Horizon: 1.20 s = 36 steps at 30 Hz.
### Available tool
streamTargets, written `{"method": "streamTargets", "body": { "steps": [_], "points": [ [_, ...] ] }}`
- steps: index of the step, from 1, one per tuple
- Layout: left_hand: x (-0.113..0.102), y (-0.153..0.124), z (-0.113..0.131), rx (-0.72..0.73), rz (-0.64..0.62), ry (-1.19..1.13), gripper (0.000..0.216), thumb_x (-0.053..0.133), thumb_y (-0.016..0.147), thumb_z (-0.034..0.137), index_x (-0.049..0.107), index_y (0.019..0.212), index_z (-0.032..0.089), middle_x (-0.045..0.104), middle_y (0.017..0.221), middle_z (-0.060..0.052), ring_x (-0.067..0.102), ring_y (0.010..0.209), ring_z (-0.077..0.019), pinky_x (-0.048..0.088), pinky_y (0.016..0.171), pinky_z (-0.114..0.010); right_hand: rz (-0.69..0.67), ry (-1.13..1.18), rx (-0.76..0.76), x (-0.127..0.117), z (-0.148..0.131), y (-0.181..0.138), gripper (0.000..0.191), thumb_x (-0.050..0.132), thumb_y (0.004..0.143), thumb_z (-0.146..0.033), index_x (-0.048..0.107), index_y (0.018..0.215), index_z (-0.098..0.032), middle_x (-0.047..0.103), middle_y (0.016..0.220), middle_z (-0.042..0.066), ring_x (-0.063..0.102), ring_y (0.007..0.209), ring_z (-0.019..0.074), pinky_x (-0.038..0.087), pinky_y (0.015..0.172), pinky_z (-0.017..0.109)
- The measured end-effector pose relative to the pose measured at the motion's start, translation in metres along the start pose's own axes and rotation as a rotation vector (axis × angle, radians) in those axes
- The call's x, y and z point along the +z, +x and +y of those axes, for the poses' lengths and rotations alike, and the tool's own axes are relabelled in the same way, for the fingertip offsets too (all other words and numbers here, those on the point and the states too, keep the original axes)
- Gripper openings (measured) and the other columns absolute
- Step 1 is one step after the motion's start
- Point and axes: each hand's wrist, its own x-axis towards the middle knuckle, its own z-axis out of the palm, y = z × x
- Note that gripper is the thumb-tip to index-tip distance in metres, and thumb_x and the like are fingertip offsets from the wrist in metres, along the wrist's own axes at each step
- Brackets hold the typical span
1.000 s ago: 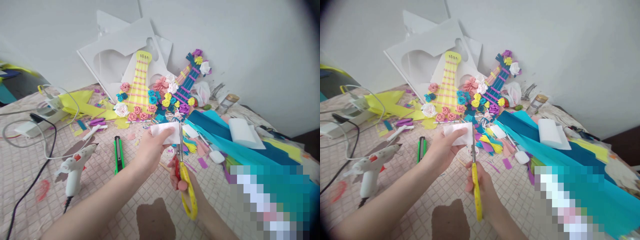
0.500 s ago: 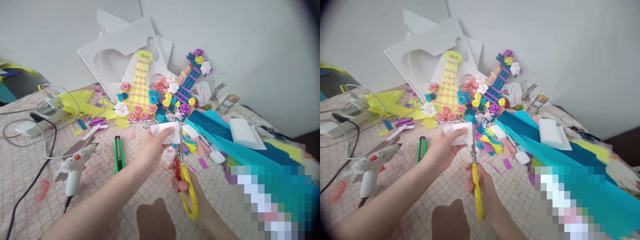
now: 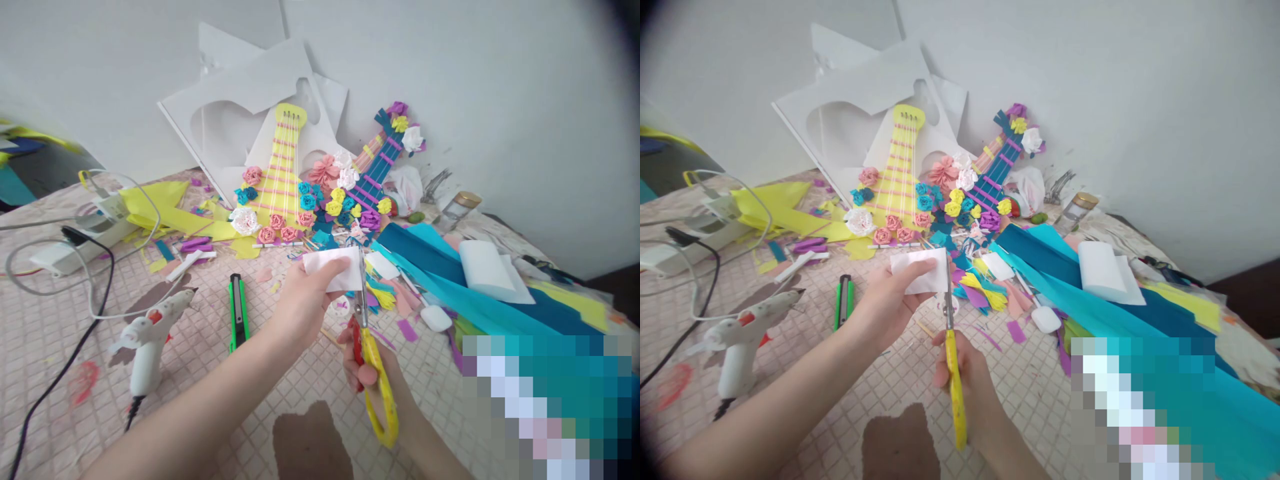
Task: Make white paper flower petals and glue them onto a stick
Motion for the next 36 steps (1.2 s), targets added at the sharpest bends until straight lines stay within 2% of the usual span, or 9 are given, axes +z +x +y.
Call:
{"method": "streamTargets", "body": {
  "steps": [4, 17, 24, 36],
  "points": [
    [0.0, 0.0009, 0.0001, 0.005, -0.008, 0.01, 0.015, 0.067, 0.068, 0.014, 0.062, 0.08, 0.007, 0.065, 0.074, -0.005, 0.06, 0.063, -0.0108, 0.05, 0.059, -0.021, 0.001, 0.009, -0.015, -0.0001, -0.0009, 0.0, 0.049, 0.059, 0.065, -0.062, 0.055, 0.088, -0.019, 0.045, 0.05, -0.006, 0.029, 0.043, 0.0072, 0.022, 0.04, 0.021],
    [-0.0013, 0.0012, 0.0001, -0.008, 0.011, 0.03, 0.019, 0.067, 0.067, 0.016, 0.06, 0.083, 0.008, 0.065, 0.075, -0.006, 0.061, 0.064, -0.0122, 0.05, 0.06, -0.023, 0.039, 0.043, 0.018, 0.0001, -0.0031, 0.0016, 0.031, 0.062, 0.064, -0.041, 0.054, 0.084, -0.019, 0.046, 0.049, -0.007, 0.031, 0.04, 0.0062, 0.022, 0.04, 0.02],
    [-0.0019, 0.002, 0.0009, -0.011, -0.006, -0.012, 0.019, 0.068, 0.066, 0.016, 0.062, 0.082, 0.009, 0.066, 0.079, -0.006, 0.062, 0.068, -0.0133, 0.051, 0.064, -0.024, 0.016, 0.085, 0.04, 0.0005, -0.002, 0.0018, 0.03, 0.063, 0.061, -0.037, 0.054, 0.083, -0.018, 0.044, 0.048, -0.007, 0.03, 0.038, 0.0055, 0.021, 0.038, 0.02],
    [-0.0032, 0.0017, -0.0016, 0.022, 0.013, 0.037, 0.019, 0.068, 0.068, 0.02, 0.063, 0.083, 0.008, 0.066, 0.079, -0.008, 0.063, 0.069, -0.0149, 0.052, 0.066, -0.027, 0.054, 0.063, 0.061, 0.0009, 0.0017, 0.0002, 0.024, 0.06, 0.066, -0.03, 0.054, 0.086, -0.018, 0.045, 0.047, -0.007, 0.03, 0.037, 0.0054, 0.02, 0.036, 0.019]
  ]
}}
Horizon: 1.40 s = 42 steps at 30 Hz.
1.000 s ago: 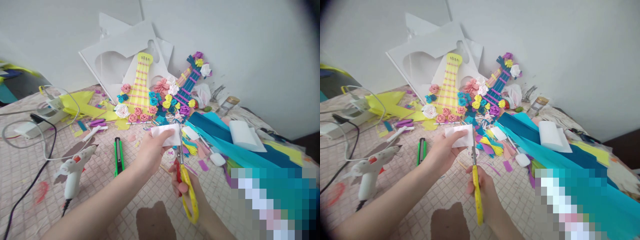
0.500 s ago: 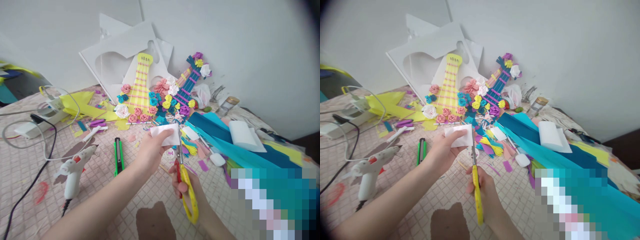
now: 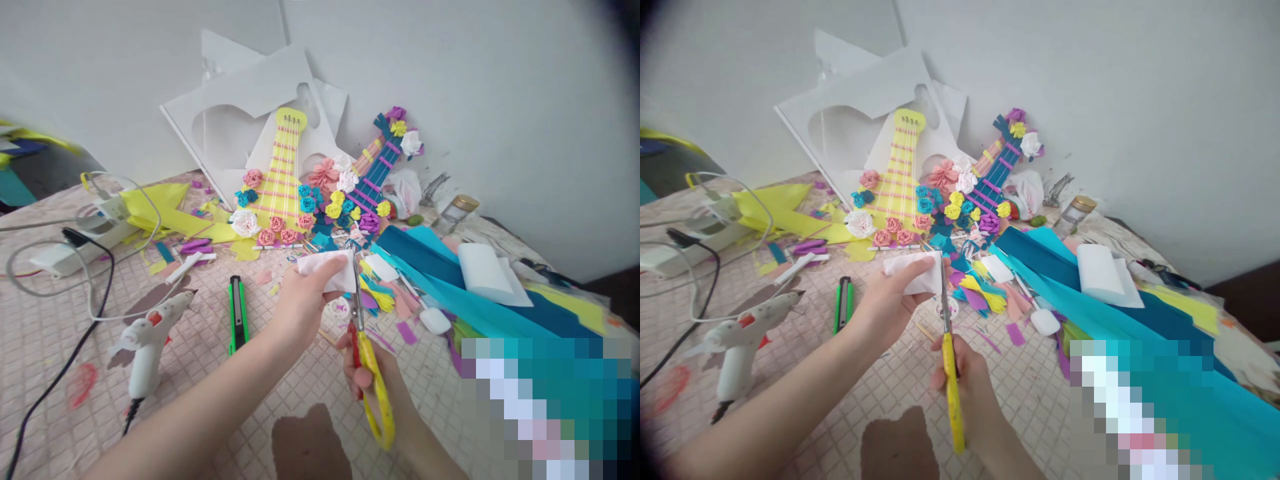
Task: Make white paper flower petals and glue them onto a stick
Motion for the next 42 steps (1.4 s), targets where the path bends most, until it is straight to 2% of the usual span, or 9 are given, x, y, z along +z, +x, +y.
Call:
{"method": "streamTargets", "body": {
  "steps": [4, 16, 25, 31, 36, 42],
  "points": [
    [-0.0008, 0.0001, -0.0005, -0.002, 0.008, -0.004, 0.019, 0.068, 0.068, 0.02, 0.063, 0.082, 0.009, 0.067, 0.079, -0.008, 0.063, 0.069, -0.0157, 0.051, 0.067, -0.028, -0.006, 0.011, 0.003, -0.0007, -0.0001, 0.0009, 0.026, 0.06, 0.063, -0.03, 0.054, 0.085, -0.018, 0.046, 0.048, -0.007, 0.03, 0.037, 0.0054, 0.021, 0.036, 0.019],
    [-0.0008, 0.0003, 0.0001, 0.002, -0.002, -0.007, 0.017, 0.067, 0.068, 0.02, 0.064, 0.08, 0.009, 0.067, 0.076, -0.007, 0.063, 0.067, -0.0152, 0.051, 0.066, -0.028, 0.017, -0.002, 0.035, 0.0, -0.0021, 0.0024, 0.021, 0.058, 0.067, -0.031, 0.054, 0.083, -0.018, 0.047, 0.048, -0.006, 0.033, 0.037, 0.0061, 0.022, 0.036, 0.019],
    [-0.0007, 0.0013, -0.0009, 0.007, -0.003, -0.015, 0.016, 0.068, 0.067, 0.02, 0.064, 0.078, 0.01, 0.067, 0.075, -0.007, 0.063, 0.066, -0.0152, 0.051, 0.065, -0.027, 0.013, -0.042, 0.038, -0.0019, -0.0025, 0.0011, 0.027, 0.059, 0.062, -0.033, 0.054, 0.084, -0.018, 0.05, 0.051, -0.005, 0.03, 0.037, 0.0056, 0.02, 0.037, 0.02],
    [-0.0008, 0.0009, 0.0005, 0.004, -0.006, -0.009, 0.015, 0.068, 0.067, 0.02, 0.064, 0.077, 0.01, 0.067, 0.075, -0.007, 0.063, 0.066, -0.0152, 0.051, 0.066, -0.028, 0.04, -0.076, 0.053, 0.0018, -0.0081, -0.0005, 0.022, 0.057, 0.066, -0.033, 0.054, 0.082, -0.018, 0.049, 0.049, -0.005, 0.03, 0.036, 0.0055, 0.021, 0.037, 0.019],
    [-0.0001, 0.0008, -0.0003, -0.004, 0.003, -0.011, 0.015, 0.068, 0.067, 0.021, 0.064, 0.077, 0.01, 0.067, 0.075, -0.007, 0.063, 0.067, -0.0156, 0.051, 0.066, -0.029, 0.006, -0.047, 0.027, -0.0006, -0.0049, 0.0016, 0.031, 0.063, 0.063, -0.043, 0.055, 0.08, -0.018, 0.045, 0.048, -0.006, 0.028, 0.036, 0.0054, 0.019, 0.037, 0.019],
    [0.001, -0.0028, -0.0019, -0.026, 0.018, -0.011, 0.013, 0.068, 0.066, 0.019, 0.065, 0.076, 0.01, 0.066, 0.073, -0.006, 0.063, 0.067, -0.0163, 0.051, 0.066, -0.029, -0.015, 0.033, -0.006, 0.0023, -0.0067, 0.0008, 0.054, 0.068, 0.053, -0.064, 0.056, 0.078, -0.017, 0.042, 0.048, -0.006, 0.03, 0.039, 0.0052, 0.023, 0.038, 0.018]
  ]
}}
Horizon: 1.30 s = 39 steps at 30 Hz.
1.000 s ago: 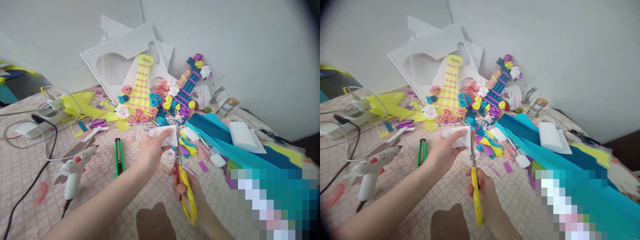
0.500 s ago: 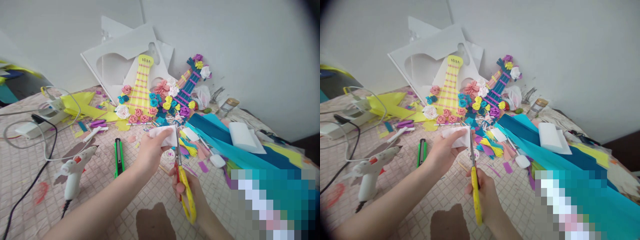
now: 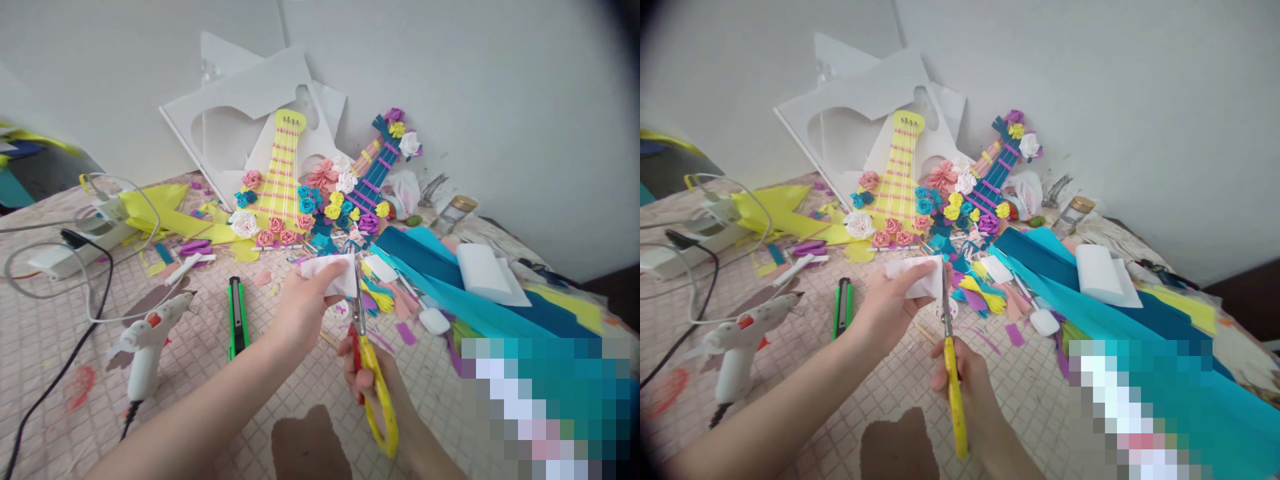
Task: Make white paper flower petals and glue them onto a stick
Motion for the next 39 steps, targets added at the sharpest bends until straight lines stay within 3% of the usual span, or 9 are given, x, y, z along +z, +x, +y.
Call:
{"method": "streamTargets", "body": {
  "steps": [11, 20, 24, 32, 39],
  "points": [
    [0.001, 0.0001, -0.001, 0.003, -0.006, 0.006, 0.012, 0.07, 0.065, 0.019, 0.066, 0.073, 0.01, 0.065, 0.07, -0.005, 0.06, 0.062, -0.0123, 0.05, 0.06, -0.024, 0.031, -0.053, -0.059, 0.0014, -0.0002, -0.002, 0.059, 0.059, 0.057, -0.072, 0.056, 0.078, -0.018, 0.042, 0.048, -0.006, 0.031, 0.038, 0.0052, 0.024, 0.038, 0.018],
    [0.0001, 0.0004, -0.0037, -0.002, 0.013, 0.03, 0.013, 0.071, 0.064, 0.019, 0.064, 0.07, 0.01, 0.063, 0.069, -0.004, 0.058, 0.06, -0.0114, 0.049, 0.055, -0.022, 0.016, -0.102, -0.111, 0.0027, -0.0017, -0.0039, 0.067, 0.057, 0.051, -0.077, 0.055, 0.08, -0.017, 0.039, 0.05, -0.007, 0.03, 0.039, 0.0044, 0.023, 0.038, 0.018],
    [0.0, -0.0009, -0.0056, -0.024, -0.014, 0.048, 0.014, 0.069, 0.067, 0.019, 0.065, 0.076, 0.009, 0.063, 0.073, -0.006, 0.058, 0.063, -0.0123, 0.051, 0.06, -0.025, 0.005, -0.108, -0.123, 0.0021, -0.0005, -0.0055, 0.069, 0.053, 0.052, -0.08, 0.055, 0.081, -0.017, 0.038, 0.05, -0.007, 0.03, 0.039, 0.0041, 0.022, 0.039, 0.018],
    [-0.0012, 0.0009, -0.0069, -0.015, -0.009, 0.05, 0.014, 0.069, 0.067, 0.02, 0.065, 0.075, 0.01, 0.063, 0.073, -0.006, 0.059, 0.063, -0.0123, 0.051, 0.06, -0.025, 0.065, -0.052, -0.056, 0.003, 0.0008, -0.0013, 0.068, 0.06, 0.045, -0.078, 0.054, 0.075, -0.017, 0.04, 0.047, -0.007, 0.029, 0.037, 0.0041, 0.022, 0.035, 0.017],
    [-0.0001, 0.0022, -0.0053, -0.021, 0.0, 0.044, 0.014, 0.07, 0.065, 0.019, 0.066, 0.074, 0.009, 0.064, 0.07, -0.005, 0.059, 0.061, -0.0118, 0.051, 0.059, -0.024, 0.019, -0.093, -0.071, -0.0039, 0.0074, -0.0021, 0.064, 0.056, 0.053, -0.077, 0.053, 0.077, -0.017, 0.035, 0.05, -0.007, 0.028, 0.039, 0.004, 0.023, 0.035, 0.017]
  ]
}}
